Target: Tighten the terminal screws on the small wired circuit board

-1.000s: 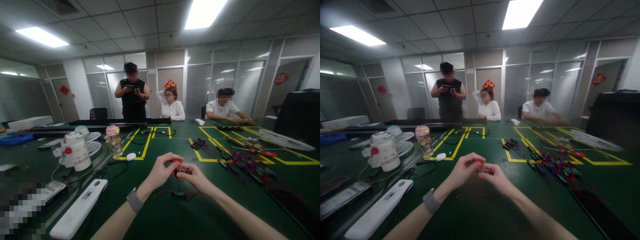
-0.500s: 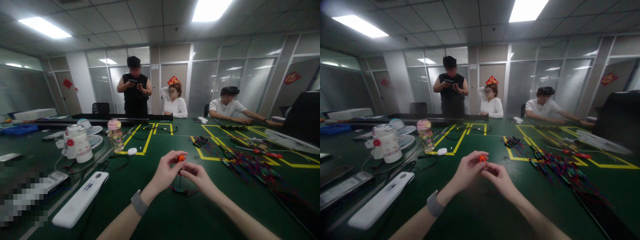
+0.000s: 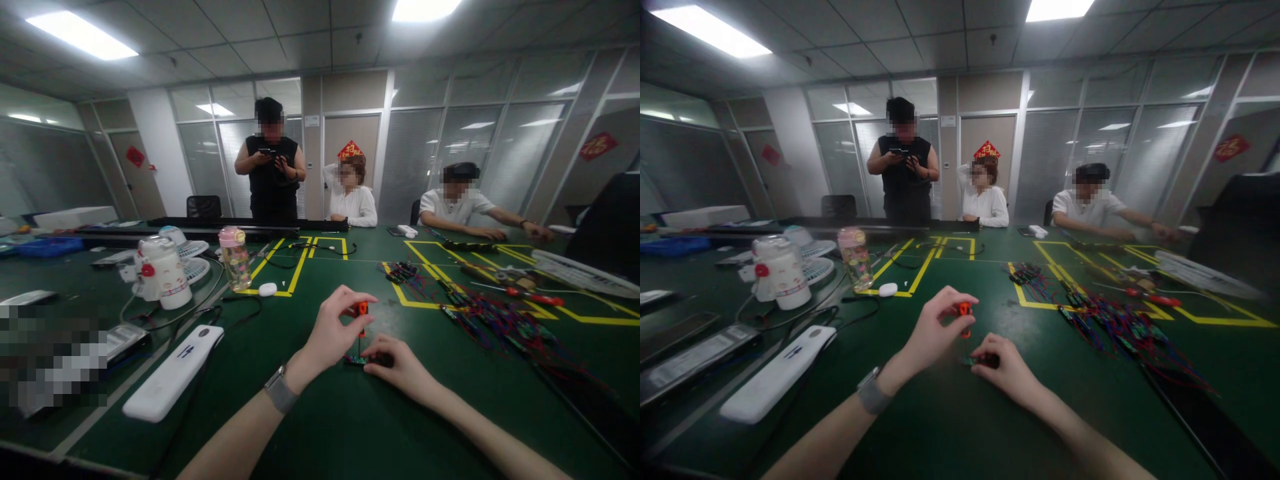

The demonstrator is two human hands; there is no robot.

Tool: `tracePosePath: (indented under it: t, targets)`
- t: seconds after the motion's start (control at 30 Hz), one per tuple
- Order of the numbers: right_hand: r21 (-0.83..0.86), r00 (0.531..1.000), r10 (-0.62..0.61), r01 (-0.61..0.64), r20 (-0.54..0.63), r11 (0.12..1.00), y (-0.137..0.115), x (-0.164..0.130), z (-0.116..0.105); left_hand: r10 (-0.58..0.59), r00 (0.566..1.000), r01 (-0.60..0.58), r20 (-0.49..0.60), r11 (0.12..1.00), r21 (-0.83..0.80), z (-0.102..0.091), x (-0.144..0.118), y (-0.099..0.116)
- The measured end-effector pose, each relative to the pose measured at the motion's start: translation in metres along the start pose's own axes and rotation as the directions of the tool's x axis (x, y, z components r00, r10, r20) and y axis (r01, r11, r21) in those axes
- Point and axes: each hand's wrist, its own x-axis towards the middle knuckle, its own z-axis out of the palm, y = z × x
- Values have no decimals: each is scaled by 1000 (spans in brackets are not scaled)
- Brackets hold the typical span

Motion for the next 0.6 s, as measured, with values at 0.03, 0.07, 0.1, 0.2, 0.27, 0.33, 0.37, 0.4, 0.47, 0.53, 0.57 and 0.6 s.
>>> tracePosePath:
  t: [0.03,0.07,0.1,0.2,0.27,0.33,0.37,0.4,0.47,0.53,0.57,0.6]
  targets:
    - [-2,1000,-10,10,3,1000,1,1,2,27,999,-25,-30,998,63,-2,0,0]
    - [1,1000,-16,16,7,1000,2,3,3,52,998,-48,-39,992,113,-4,1,0]
    - [7,1000,-19,19,9,1000,2,4,4,77,997,-74,-15,988,135,-7,2,1]
    - [26,1000,-22,22,-3,999,3,7,4,20,994,-15,104,999,-47,-14,4,2]
    - [31,1000,-21,22,-12,999,3,8,3,-34,994,42,102,995,-86,-15,5,2]
    - [32,1000,-17,17,-9,999,3,8,4,-47,999,47,-4,999,2,-15,4,2]
    - [29,1000,-15,16,-7,999,3,7,4,-32,998,36,-57,997,63,-14,4,3]
    - [27,1000,-16,16,-9,1000,3,7,5,-15,997,23,-82,995,102,-14,3,4]
    - [18,999,-23,23,-23,1000,2,7,6,-6,999,10,-49,997,79,-15,3,6]
    - [5,999,-29,29,-43,1000,0,7,7,-33,999,33,17,998,-51,-15,3,7]
    - [-2,998,-30,30,-51,1000,0,7,7,-53,998,57,34,991,-123,-15,2,7]
    - [-7,998,-29,28,-56,1000,-1,6,8,-77,997,78,11,980,-181,-14,2,6]
